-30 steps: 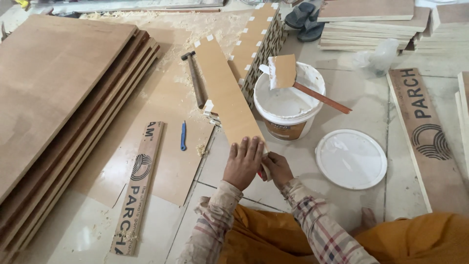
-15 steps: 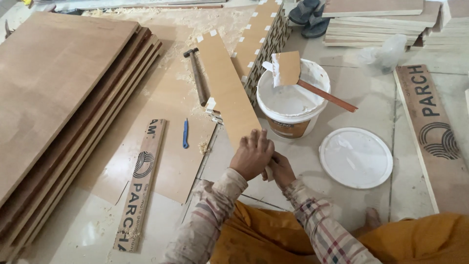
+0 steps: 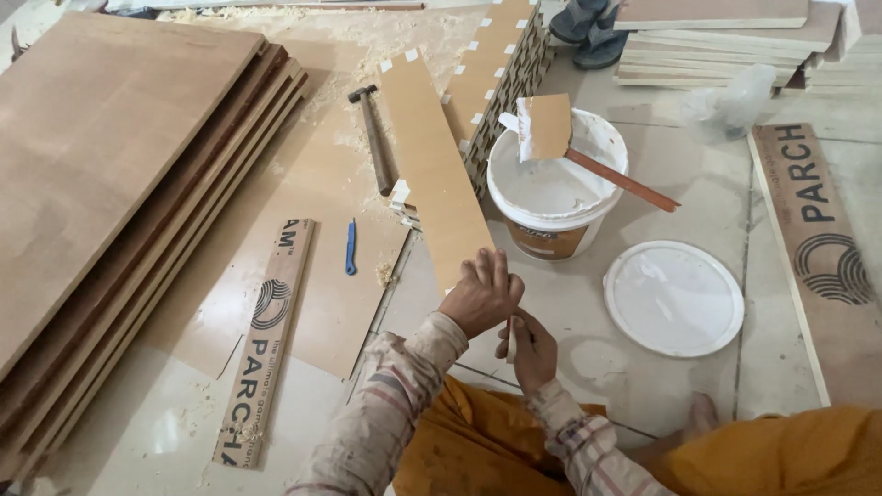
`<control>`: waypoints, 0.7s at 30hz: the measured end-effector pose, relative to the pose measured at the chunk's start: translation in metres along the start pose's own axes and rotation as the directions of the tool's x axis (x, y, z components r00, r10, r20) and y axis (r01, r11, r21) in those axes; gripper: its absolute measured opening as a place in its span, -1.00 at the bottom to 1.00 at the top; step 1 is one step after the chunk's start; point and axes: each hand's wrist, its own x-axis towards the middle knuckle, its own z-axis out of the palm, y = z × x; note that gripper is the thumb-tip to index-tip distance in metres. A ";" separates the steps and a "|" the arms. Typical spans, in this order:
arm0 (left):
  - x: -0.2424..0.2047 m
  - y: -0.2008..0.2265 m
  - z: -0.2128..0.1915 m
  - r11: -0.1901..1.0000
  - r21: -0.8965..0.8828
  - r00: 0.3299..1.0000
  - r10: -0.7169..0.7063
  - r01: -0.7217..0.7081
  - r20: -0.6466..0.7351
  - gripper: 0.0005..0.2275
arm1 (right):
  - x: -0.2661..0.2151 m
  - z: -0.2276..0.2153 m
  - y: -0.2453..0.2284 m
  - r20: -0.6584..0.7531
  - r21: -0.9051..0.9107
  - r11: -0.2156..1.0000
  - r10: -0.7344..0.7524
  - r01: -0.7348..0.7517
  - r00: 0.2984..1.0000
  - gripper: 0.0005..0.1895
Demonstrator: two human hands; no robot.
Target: Applying adhesive glue to wood components and securing them with masking tape during furniture assembly.
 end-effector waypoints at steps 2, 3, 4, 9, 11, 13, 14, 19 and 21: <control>-0.007 0.002 -0.008 1.000 0.006 0.999 0.009 -0.009 0.032 -0.78 | -0.005 -0.005 0.000 -0.021 0.072 0.995 0.064 -0.063 0.998 -0.59; -0.005 0.000 -0.015 1.000 0.026 1.000 -0.018 0.017 0.011 -0.79 | -0.002 -0.008 -0.005 -0.027 0.080 0.996 0.050 -0.047 0.998 -0.58; -0.003 -0.003 -0.023 0.998 0.045 0.999 -0.044 0.045 -0.011 -0.81 | 0.001 -0.010 -0.011 -0.034 0.087 0.996 0.035 -0.032 0.999 -0.57; -0.014 -0.013 -0.029 0.963 -0.035 0.961 -0.267 0.266 -0.072 -0.61 | 0.010 -0.020 -0.021 -0.029 0.093 0.995 0.024 -0.021 0.999 -0.59; -0.020 -0.028 -0.039 0.951 -0.045 0.950 -0.307 0.305 -0.059 -0.60 | 0.012 -0.027 -0.017 -0.020 0.117 0.992 0.042 -0.040 0.999 -0.59; -0.029 -0.054 -0.063 0.845 -0.216 0.801 -0.534 0.489 -0.273 -0.73 | 0.012 -0.031 -0.011 0.006 0.142 0.987 0.070 -0.070 0.998 -0.58; -0.034 -0.068 -0.080 0.845 -0.214 0.801 -0.534 0.491 -0.270 -0.73 | 0.011 -0.030 -0.009 0.008 0.143 0.987 0.072 -0.073 0.997 -0.58; -0.081 -0.106 -0.167 0.610 -0.468 0.570 -0.785 0.640 -0.243 -0.81 | 0.011 -0.026 -0.009 0.121 0.166 0.981 0.079 -0.099 0.989 -0.54; -0.122 -0.096 -0.239 0.560 -0.459 0.520 -0.824 0.690 -0.224 -0.78 | 0.013 -0.023 -0.021 0.145 0.144 0.985 0.077 -0.098 0.986 -0.53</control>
